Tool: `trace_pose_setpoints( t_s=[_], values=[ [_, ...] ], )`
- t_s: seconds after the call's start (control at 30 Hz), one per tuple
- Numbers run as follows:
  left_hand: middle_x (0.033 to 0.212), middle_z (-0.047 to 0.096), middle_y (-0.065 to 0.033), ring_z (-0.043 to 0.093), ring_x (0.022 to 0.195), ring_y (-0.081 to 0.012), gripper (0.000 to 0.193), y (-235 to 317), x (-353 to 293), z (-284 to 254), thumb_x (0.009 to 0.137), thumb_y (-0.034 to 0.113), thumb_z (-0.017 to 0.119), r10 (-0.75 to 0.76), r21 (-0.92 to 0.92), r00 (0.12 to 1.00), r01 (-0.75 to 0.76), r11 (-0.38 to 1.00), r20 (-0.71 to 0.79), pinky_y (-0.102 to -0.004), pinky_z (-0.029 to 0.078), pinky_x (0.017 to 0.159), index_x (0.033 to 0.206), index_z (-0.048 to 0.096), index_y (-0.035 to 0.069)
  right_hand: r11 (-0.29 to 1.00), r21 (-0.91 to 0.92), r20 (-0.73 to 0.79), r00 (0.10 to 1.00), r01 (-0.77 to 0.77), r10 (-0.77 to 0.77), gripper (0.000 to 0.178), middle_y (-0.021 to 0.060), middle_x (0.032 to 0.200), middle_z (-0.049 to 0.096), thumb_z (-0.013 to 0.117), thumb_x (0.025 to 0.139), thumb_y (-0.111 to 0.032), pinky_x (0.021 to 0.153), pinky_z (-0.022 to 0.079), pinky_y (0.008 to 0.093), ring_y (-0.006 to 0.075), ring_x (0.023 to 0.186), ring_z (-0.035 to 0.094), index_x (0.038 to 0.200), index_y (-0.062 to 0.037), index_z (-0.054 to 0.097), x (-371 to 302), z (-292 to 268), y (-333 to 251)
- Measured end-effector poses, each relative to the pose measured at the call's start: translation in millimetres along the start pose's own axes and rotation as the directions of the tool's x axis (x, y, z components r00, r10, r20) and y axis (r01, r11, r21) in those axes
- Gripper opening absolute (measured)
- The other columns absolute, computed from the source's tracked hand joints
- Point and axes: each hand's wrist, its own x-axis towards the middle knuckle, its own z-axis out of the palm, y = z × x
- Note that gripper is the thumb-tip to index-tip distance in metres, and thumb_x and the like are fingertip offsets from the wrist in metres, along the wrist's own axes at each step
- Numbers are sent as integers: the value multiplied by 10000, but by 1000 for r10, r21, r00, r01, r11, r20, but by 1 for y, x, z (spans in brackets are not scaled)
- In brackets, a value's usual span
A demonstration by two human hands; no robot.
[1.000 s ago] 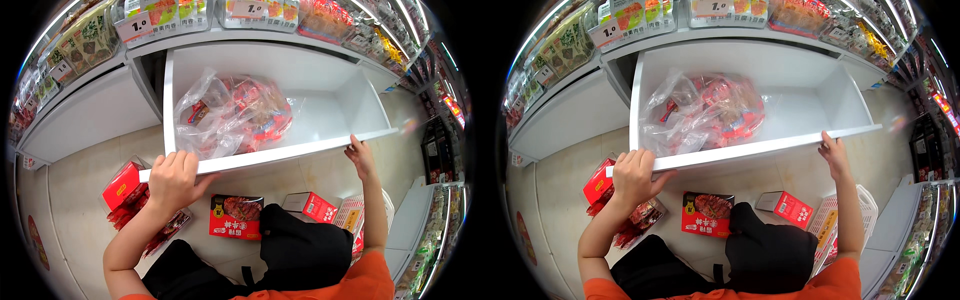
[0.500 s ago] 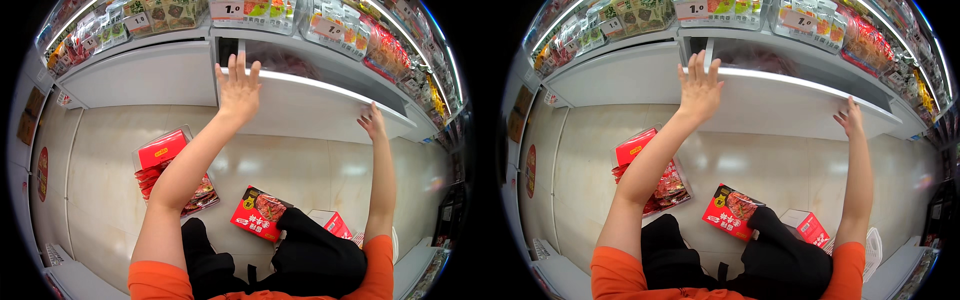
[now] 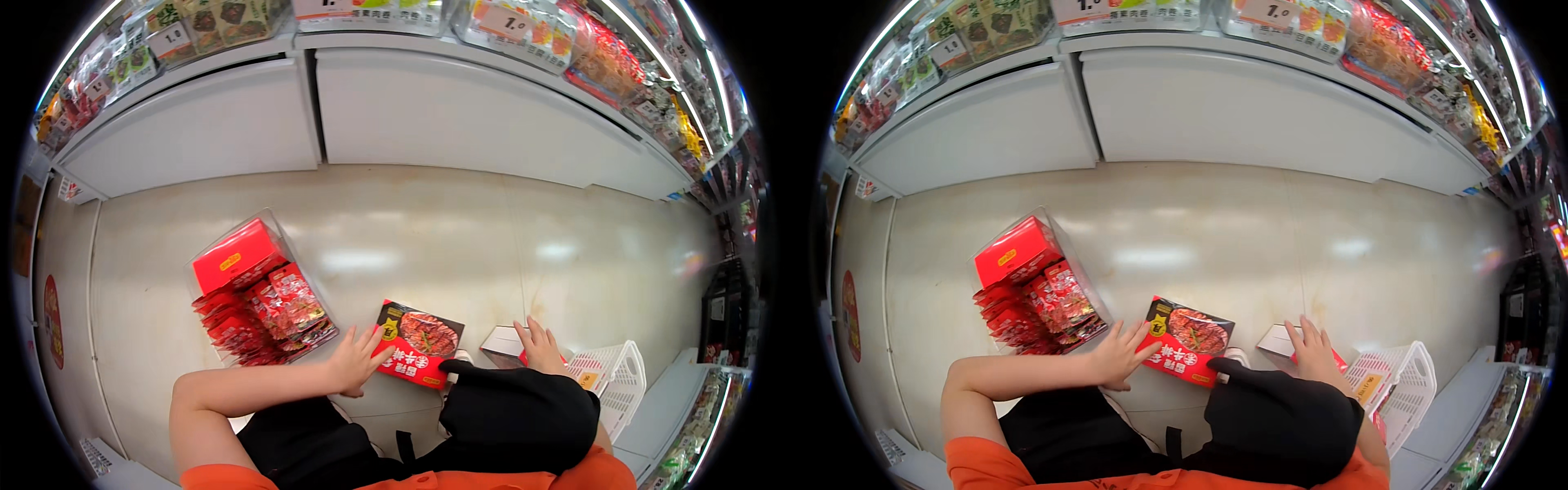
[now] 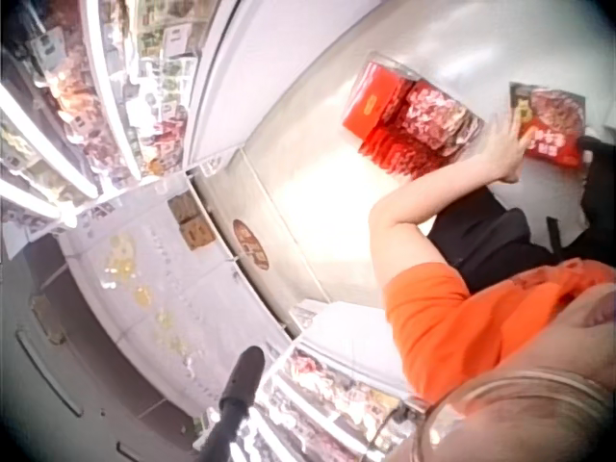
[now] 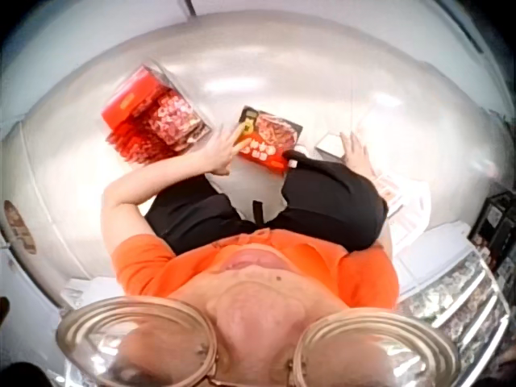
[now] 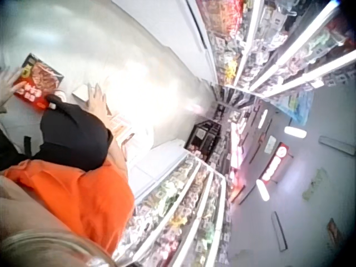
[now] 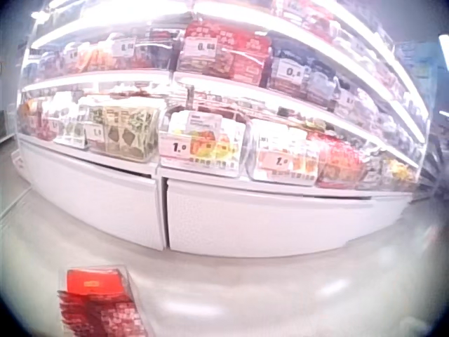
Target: The person opens cardboard boxes containing snack packets and transfers the individual packets into a clear display tray while working on the floor of a store aisle.
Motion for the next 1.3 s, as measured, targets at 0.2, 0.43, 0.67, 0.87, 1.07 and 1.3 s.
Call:
trace_pose_setpoints(
  t_s=[0.2,0.43,0.67,0.87,1.07,1.3],
  values=[
    [1529,189,-299,194,1425,-437,1277,15,49,-3,506,594,829,61,29,975,-56,998,-213,-644,235,1072,1539,188,207,996,-79,-474,878,41,-74,954,295,1417,355,830,623,-341,1063,308,582,424,1337,355,1415,-72,371,-10,51,34],
    [1508,228,-295,220,1400,-455,1440,-2,82,-11,402,682,842,-41,28,999,42,999,-4,-707,218,1032,1552,89,252,943,288,-314,915,-164,255,811,247,1230,476,843,585,-299,998,383,490,421,1173,458,1301,-102,516,58,18,41],
    [1346,366,-331,353,1276,-465,1373,-47,83,0,381,620,842,-184,-198,960,143,970,-209,-699,283,966,1510,188,191,973,211,-670,739,93,75,784,245,1301,452,792,711,-309,966,405,472,417,1172,456,1359,-25,454,180,-29,22],
    [1349,421,-300,462,1250,-415,1366,-89,106,-19,482,572,829,-636,-859,765,392,330,104,-464,409,1026,1501,74,65,863,275,-699,704,424,-123,772,241,1374,407,765,771,-309,988,412,453,401,1181,475,1389,-24,401,167,-9,-31],
    [1385,426,-258,476,1263,-355,1442,-37,125,-9,519,577,840,-595,-969,765,209,-133,246,-386,405,1063,1479,-40,-43,220,964,136,987,-153,89,808,206,1392,423,709,867,-273,1023,415,396,260,1265,481,1456,-2,226,149,44,-64],
    [1470,207,-322,284,1377,-418,1530,-29,124,-21,479,614,851,-516,-928,820,354,116,249,-443,332,1114,1490,-101,-28,53,995,84,996,-83,-11,847,187,1401,417,673,892,-278,998,437,369,235,1230,503,1490,-5,139,137,47,-71]
  ],
)
